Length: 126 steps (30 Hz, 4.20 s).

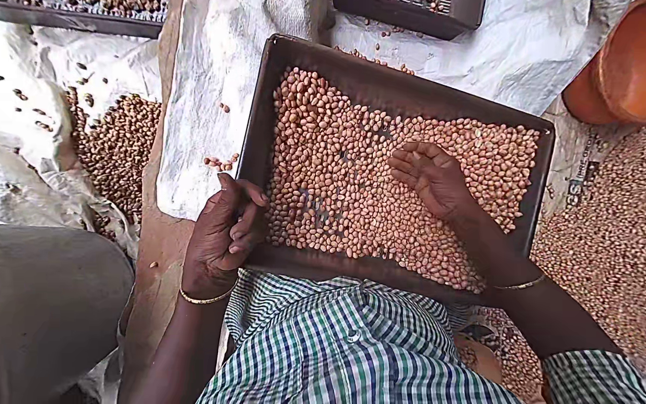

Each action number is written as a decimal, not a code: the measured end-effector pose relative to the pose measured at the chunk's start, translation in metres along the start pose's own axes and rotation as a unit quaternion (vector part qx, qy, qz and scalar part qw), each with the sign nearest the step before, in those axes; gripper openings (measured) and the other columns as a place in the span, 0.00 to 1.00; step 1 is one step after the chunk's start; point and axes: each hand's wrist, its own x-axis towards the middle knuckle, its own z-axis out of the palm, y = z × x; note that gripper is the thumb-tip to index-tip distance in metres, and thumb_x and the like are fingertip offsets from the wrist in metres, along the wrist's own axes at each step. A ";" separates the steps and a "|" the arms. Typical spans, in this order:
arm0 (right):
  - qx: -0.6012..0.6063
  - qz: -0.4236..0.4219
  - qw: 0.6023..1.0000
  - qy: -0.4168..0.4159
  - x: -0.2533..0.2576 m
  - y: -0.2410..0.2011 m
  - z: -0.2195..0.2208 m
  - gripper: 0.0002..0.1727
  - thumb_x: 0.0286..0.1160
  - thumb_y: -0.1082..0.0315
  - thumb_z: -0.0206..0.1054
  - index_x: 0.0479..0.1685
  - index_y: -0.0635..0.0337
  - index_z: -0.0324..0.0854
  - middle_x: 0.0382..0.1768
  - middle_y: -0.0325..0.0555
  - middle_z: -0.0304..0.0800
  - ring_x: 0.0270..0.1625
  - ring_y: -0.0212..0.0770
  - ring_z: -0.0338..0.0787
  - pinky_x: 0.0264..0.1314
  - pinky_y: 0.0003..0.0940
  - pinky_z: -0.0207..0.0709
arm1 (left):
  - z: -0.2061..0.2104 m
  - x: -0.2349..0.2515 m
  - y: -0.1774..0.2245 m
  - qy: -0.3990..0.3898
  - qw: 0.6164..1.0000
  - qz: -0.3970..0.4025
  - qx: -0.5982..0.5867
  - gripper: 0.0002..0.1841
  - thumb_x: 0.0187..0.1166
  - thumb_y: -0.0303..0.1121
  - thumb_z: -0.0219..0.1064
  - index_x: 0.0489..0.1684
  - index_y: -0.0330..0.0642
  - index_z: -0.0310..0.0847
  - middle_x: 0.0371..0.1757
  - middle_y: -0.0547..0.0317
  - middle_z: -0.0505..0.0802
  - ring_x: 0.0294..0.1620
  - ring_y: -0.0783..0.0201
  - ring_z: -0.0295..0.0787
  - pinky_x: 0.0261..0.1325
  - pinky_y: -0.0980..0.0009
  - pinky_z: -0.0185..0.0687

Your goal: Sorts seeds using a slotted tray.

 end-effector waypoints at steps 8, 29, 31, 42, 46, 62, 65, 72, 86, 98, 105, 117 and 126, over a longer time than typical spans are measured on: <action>-0.234 -0.157 0.952 -0.125 -0.039 -0.005 0.042 0.10 0.83 0.76 0.63 0.57 0.66 0.82 0.63 0.45 0.86 0.58 0.28 0.89 0.62 0.21 0.83 | 0.000 -0.001 0.001 -0.030 0.999 0.010 -0.005 0.26 0.93 0.50 0.45 0.38 0.46 0.86 0.12 0.76 0.77 0.09 0.83 0.71 0.14 0.88 0.69; -0.146 -0.058 0.952 -0.263 -0.047 0.007 0.092 0.09 0.77 0.75 0.54 0.50 0.57 0.76 0.36 0.38 0.79 0.28 0.24 0.76 0.31 0.15 0.72 | 0.002 -0.002 0.001 -0.037 0.997 0.067 -0.025 0.26 0.94 0.47 0.44 0.32 0.47 0.87 0.11 0.76 0.78 0.10 0.83 0.73 0.15 0.87 0.70; -0.262 -0.089 0.932 -0.236 -0.048 0.002 0.107 0.06 0.79 0.77 0.62 0.48 0.62 0.81 0.39 0.44 0.79 0.26 0.28 0.74 0.27 0.18 0.70 | 0.003 0.000 0.002 -0.039 0.997 0.065 -0.026 0.26 0.94 0.47 0.43 0.33 0.47 0.86 0.11 0.76 0.79 0.11 0.83 0.74 0.16 0.87 0.71; -0.625 -0.200 0.724 -0.213 -0.056 0.005 0.157 0.10 0.79 0.74 0.68 0.51 0.72 0.84 0.48 0.62 0.82 0.41 0.57 0.90 0.38 0.44 0.85 | 0.003 -0.001 0.001 -0.027 0.997 0.066 0.020 0.25 0.94 0.46 0.43 0.33 0.49 0.86 0.11 0.78 0.78 0.09 0.84 0.72 0.14 0.87 0.69; -0.647 -0.158 0.712 -0.222 -0.054 0.006 0.176 0.12 0.79 0.80 0.59 0.53 0.80 0.83 0.50 0.69 0.86 0.46 0.63 0.92 0.41 0.48 0.83 | 0.003 0.000 0.001 -0.021 0.996 0.063 0.053 0.25 0.95 0.45 0.43 0.34 0.50 0.86 0.10 0.79 0.78 0.09 0.84 0.71 0.13 0.88 0.68; -0.421 -0.127 0.876 -0.200 -0.088 0.009 0.049 0.06 0.72 0.78 0.69 0.43 0.65 0.89 0.38 0.47 0.79 0.31 0.30 0.75 0.33 0.20 0.71 | 0.005 0.000 0.005 -0.016 0.998 0.065 0.003 0.28 0.96 0.47 0.35 0.29 0.53 0.81 0.09 0.76 0.77 0.09 0.82 0.73 0.13 0.86 0.70; -0.503 -0.204 0.804 -0.241 -0.088 0.021 0.039 0.06 0.70 0.74 0.72 0.40 0.66 0.92 0.32 0.53 0.82 0.30 0.45 0.83 0.31 0.36 0.77 | 0.005 0.001 0.005 -0.017 0.997 0.071 -0.030 0.29 0.95 0.47 0.34 0.27 0.53 0.80 0.09 0.76 0.77 0.09 0.82 0.74 0.13 0.86 0.70; -0.449 -0.262 0.828 -0.209 -0.083 0.019 0.042 0.07 0.67 0.72 0.69 0.31 0.68 0.89 0.27 0.45 0.79 0.24 0.31 0.74 0.25 0.20 0.67 | 0.002 -0.001 0.005 -0.042 0.997 0.067 -0.023 0.30 0.93 0.53 0.37 0.24 0.54 0.81 0.10 0.76 0.78 0.10 0.81 0.75 0.15 0.85 0.71; -0.469 -0.243 0.820 -0.220 -0.056 0.001 0.120 0.09 0.76 0.76 0.70 0.51 0.65 0.89 0.42 0.56 0.79 0.36 0.45 0.80 0.39 0.34 0.77 | 0.006 -0.001 0.003 -0.039 0.997 -0.014 0.061 0.31 0.95 0.42 0.43 0.11 0.52 0.77 0.09 0.75 0.78 0.07 0.84 0.69 0.11 0.88 0.63; -0.048 -0.031 0.965 -0.256 -0.037 -0.002 0.087 0.11 0.88 0.69 0.48 0.44 0.52 0.77 0.37 0.34 0.80 0.35 0.24 0.80 0.42 0.16 0.77 | 0.002 -0.002 0.003 -0.041 0.998 0.019 0.039 0.31 0.94 0.47 0.45 0.12 0.52 0.79 0.09 0.77 0.78 0.08 0.84 0.69 0.12 0.87 0.64; -0.505 -0.298 0.764 -0.270 -0.055 0.016 0.108 0.09 0.73 0.78 0.71 0.49 0.67 0.89 0.41 0.57 0.80 0.37 0.51 0.84 0.38 0.40 0.81 | 0.004 -0.001 0.004 -0.029 0.998 0.017 0.056 0.31 0.95 0.45 0.41 0.13 0.53 0.78 0.09 0.77 0.78 0.08 0.84 0.69 0.12 0.88 0.64; -0.192 -0.248 0.929 -0.195 -0.049 -0.021 0.129 0.03 0.66 0.75 0.73 0.35 0.64 0.86 0.30 0.32 0.76 0.23 0.13 0.66 0.24 0.05 0.60 | 0.010 0.000 0.003 0.003 0.992 -0.067 0.105 0.31 0.95 0.43 0.41 0.14 0.48 0.79 0.08 0.75 0.75 0.05 0.86 0.64 0.09 0.90 0.59; -0.333 -0.211 0.893 -0.217 -0.048 -0.028 0.145 0.19 0.76 0.62 0.71 0.51 0.73 0.83 0.35 0.41 0.80 0.32 0.20 0.71 0.36 0.14 0.65 | 0.023 0.007 0.004 0.031 0.972 -0.143 0.183 0.32 0.96 0.37 0.34 0.19 0.47 0.82 0.10 0.76 0.81 0.07 0.87 0.67 0.12 0.90 0.60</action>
